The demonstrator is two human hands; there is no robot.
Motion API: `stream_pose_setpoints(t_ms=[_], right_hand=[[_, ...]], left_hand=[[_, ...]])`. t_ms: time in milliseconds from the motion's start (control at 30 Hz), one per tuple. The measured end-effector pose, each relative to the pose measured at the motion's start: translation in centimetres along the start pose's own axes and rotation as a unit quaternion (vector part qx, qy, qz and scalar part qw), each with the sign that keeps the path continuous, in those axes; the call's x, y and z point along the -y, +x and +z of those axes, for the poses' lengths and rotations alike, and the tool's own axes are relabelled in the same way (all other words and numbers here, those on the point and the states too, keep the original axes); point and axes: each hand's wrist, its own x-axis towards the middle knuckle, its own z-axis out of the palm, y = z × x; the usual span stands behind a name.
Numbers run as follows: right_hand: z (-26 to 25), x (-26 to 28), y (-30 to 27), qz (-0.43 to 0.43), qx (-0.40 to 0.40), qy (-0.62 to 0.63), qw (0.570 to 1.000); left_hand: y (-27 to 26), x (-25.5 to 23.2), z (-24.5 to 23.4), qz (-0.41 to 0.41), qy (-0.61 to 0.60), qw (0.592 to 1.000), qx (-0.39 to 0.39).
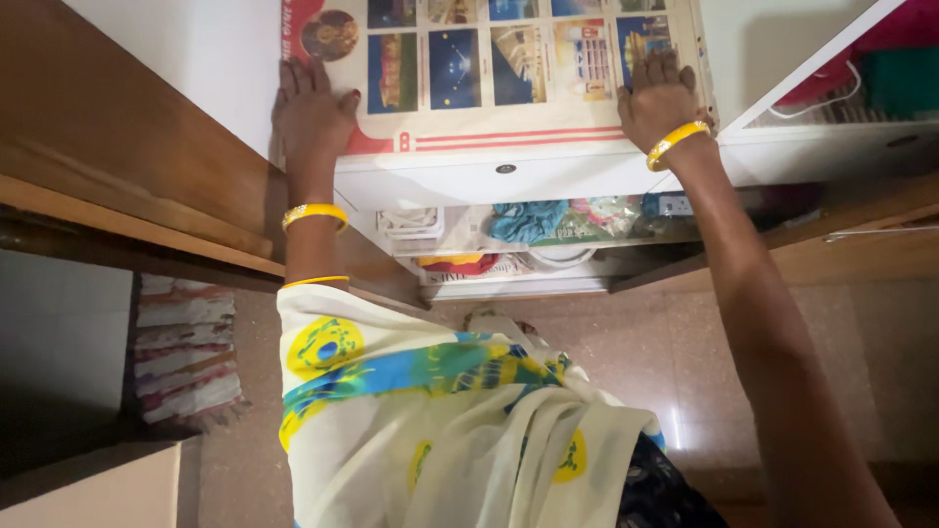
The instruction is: The person wipes the inside of a white cabinet with a blue cloth, then places a newspaper on the bottom shelf. The person uses a cloth to wipe the cabinet surfaces and handles a newspaper to line the shelf.
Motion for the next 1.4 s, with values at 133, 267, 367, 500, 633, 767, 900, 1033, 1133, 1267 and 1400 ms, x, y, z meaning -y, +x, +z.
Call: stream_pose_setpoints(t_ms=[133,267,367,500,633,767,900,1033,1133,1267,1400], right_hand=[[-0.7,0.7,3.7,0.069,0.247,0.001,0.967],[2.9,6.8,8.5,-0.130,-0.107,0.032,0.985],[5.7,12.1,11.5,-0.183,-0.069,0.134,0.972],[7.3,14.6,14.4,-0.143,-0.009,0.106,0.984],[7.6,10.2,17.4,-0.088,0.045,0.103,0.990],[9.4,1.8,20.8,0.063,0.150,0.135,0.977],[12.2,-7.1,22.4,0.093,0.101,0.015,0.990],[11.2,-10.1,22.3,0.074,0.118,-0.065,0.988],[12.4,-5.4,23.8,0.072,0.096,-0.007,0.993],[15.3,8.3,27.6,-0.154,-0.026,0.093,0.983],[15.9,16.1,28.8,-0.272,-0.089,0.186,0.940]], left_hand=[[1.1,-3.1,-1.6,-0.016,0.095,0.995,0.036],[2.0,-10.6,0.3,0.037,0.006,0.997,0.071],[1.3,-14.2,1.6,0.037,0.003,0.998,0.056],[-0.4,-15.3,2.4,0.016,0.009,0.999,0.044],[-0.3,-15.2,2.4,0.021,0.026,0.999,0.042],[-0.4,-15.4,2.0,0.006,0.027,0.998,0.055],[-0.4,-15.8,1.2,-0.001,0.025,0.998,0.063],[-0.6,-16.2,0.5,-0.004,0.021,0.998,0.061],[-0.7,-16.4,1.0,-0.007,0.027,0.999,0.045],[-0.1,-16.4,1.3,-0.007,0.006,1.000,0.029],[-0.6,-16.0,1.8,-0.017,0.008,1.000,0.010]])
